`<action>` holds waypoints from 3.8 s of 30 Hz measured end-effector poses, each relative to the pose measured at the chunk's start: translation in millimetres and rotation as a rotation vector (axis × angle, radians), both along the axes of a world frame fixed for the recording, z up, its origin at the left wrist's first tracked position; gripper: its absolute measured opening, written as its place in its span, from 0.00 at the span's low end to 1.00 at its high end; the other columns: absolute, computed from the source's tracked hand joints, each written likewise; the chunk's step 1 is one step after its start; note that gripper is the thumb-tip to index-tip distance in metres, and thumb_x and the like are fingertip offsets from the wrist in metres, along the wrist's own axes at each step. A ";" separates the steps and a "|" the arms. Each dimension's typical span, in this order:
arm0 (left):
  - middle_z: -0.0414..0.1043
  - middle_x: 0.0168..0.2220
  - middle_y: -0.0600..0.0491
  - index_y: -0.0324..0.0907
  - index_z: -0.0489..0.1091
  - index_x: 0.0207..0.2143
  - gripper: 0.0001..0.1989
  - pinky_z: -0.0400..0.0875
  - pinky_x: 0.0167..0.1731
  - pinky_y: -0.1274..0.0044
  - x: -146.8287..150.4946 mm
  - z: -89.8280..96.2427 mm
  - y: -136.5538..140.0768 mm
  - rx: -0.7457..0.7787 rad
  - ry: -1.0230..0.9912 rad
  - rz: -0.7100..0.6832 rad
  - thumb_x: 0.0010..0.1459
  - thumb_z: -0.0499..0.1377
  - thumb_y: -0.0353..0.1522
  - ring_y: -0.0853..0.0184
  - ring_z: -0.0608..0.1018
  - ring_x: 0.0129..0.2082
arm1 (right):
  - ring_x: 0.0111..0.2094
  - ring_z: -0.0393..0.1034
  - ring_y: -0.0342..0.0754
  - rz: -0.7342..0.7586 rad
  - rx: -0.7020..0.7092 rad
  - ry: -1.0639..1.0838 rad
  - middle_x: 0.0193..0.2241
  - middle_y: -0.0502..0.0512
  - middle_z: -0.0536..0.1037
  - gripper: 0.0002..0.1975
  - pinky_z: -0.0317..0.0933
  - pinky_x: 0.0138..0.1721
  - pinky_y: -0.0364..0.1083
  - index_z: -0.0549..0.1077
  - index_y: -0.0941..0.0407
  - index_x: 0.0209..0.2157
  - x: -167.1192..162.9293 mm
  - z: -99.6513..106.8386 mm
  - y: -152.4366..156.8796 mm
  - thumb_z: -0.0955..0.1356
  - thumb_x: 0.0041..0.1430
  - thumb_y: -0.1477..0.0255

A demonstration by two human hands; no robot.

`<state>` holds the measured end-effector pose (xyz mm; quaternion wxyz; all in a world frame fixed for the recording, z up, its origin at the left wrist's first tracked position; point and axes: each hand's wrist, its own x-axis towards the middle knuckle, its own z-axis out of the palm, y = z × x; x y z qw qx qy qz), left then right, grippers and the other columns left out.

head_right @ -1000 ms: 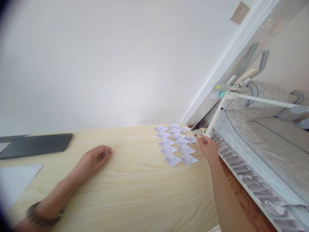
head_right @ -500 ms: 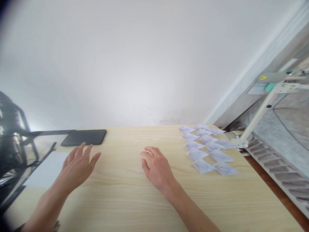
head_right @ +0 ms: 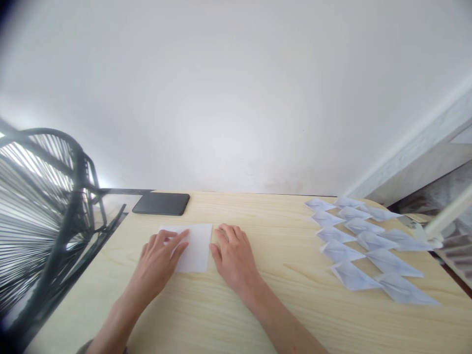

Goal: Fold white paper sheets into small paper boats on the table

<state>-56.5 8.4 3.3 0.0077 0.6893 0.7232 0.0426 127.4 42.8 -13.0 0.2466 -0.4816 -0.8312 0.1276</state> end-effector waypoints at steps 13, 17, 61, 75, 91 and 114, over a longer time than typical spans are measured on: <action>0.58 0.52 0.44 0.41 0.55 0.52 0.26 0.56 0.50 0.64 37.0 -19.7 45.3 0.201 -0.531 -0.175 0.52 0.54 0.40 0.57 0.61 0.52 | 0.42 0.63 0.50 -0.075 -0.054 0.247 0.38 0.55 0.72 0.07 0.56 0.43 0.50 0.69 0.55 0.34 34.3 -4.4 27.3 0.63 0.54 0.69; 0.62 0.49 0.43 0.42 0.49 0.55 0.36 0.68 0.39 0.69 48.1 -9.5 71.0 0.084 -1.101 -0.083 0.45 0.61 0.37 0.62 0.72 0.40 | 0.36 0.67 0.48 -0.182 -0.253 0.661 0.32 0.54 0.73 0.11 0.61 0.36 0.46 0.66 0.56 0.35 48.5 0.6 36.5 0.65 0.51 0.65; 0.72 0.33 0.47 0.38 0.67 0.42 0.24 0.67 0.29 0.75 34.6 7.6 77.5 -0.667 -1.759 -0.121 0.53 0.46 0.46 0.62 0.73 0.32 | 0.33 0.68 0.44 0.149 -0.457 0.698 0.34 0.51 0.76 0.17 0.60 0.31 0.42 0.75 0.52 0.36 66.2 3.7 44.2 0.58 0.53 0.76; 0.69 0.29 0.54 0.39 0.67 0.32 0.13 0.62 0.24 0.81 49.9 2.7 72.5 -0.310 -1.389 -0.156 0.47 0.59 0.39 0.71 0.69 0.26 | 0.25 0.65 0.41 -0.080 -0.482 0.674 0.30 0.51 0.74 0.16 0.59 0.24 0.40 0.70 0.55 0.39 55.2 5.8 38.8 0.66 0.49 0.63; 0.74 0.30 0.50 0.37 0.72 0.33 0.16 0.62 0.24 0.81 52.6 6.0 70.9 -0.385 -1.336 -0.086 0.48 0.59 0.40 0.67 0.72 0.27 | 0.31 0.69 0.45 -0.101 -0.423 0.590 0.31 0.52 0.76 0.12 0.60 0.29 0.42 0.74 0.55 0.33 48.2 8.8 38.1 0.64 0.52 0.63; 0.73 0.31 0.51 0.38 0.72 0.31 0.16 0.63 0.24 0.81 57.0 0.9 66.0 -0.298 -1.141 -0.149 0.50 0.55 0.42 0.66 0.72 0.29 | 0.29 0.68 0.41 0.002 -0.290 0.486 0.27 0.51 0.75 0.07 0.59 0.31 0.39 0.72 0.57 0.29 42.9 5.2 38.0 0.63 0.54 0.71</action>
